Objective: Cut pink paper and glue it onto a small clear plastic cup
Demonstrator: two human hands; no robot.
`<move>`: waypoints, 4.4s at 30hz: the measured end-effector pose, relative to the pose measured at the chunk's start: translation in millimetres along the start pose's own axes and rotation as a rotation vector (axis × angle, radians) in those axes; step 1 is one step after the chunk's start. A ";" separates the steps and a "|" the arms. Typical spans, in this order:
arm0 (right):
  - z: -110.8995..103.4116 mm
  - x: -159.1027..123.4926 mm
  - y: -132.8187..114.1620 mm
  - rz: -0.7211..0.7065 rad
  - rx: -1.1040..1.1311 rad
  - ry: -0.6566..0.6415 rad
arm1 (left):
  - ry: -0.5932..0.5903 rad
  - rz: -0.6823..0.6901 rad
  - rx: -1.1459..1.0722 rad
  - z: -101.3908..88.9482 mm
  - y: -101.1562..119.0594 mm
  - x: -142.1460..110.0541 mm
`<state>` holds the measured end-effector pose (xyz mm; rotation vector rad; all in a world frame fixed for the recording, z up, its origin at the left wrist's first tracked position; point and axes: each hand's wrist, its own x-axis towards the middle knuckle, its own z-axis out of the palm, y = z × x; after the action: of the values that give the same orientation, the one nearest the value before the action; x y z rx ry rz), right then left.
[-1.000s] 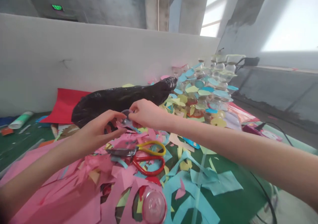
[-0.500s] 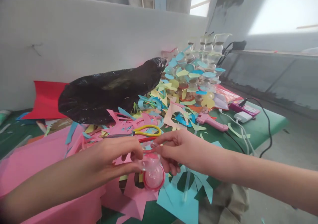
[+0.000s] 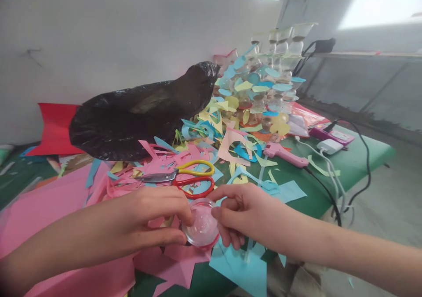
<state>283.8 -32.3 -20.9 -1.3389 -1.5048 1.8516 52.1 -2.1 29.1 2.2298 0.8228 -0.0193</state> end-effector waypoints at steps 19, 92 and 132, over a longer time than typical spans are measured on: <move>-4.2 2.4 3.5 -0.050 -0.046 -0.011 | -0.005 -0.038 -0.042 1.2 -3.4 3.5; -22.5 53.3 -41.3 -0.706 -0.732 -0.125 | 0.743 -0.405 -0.387 49.2 -43.9 -16.1; -16.3 60.8 -34.3 -0.810 -0.637 0.107 | 0.846 -0.435 -0.412 60.6 -43.7 -9.7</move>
<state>261.2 35.4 -14.6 -0.7993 -2.2286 0.8152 33.4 -24.7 -40.3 1.5926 1.5752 0.8516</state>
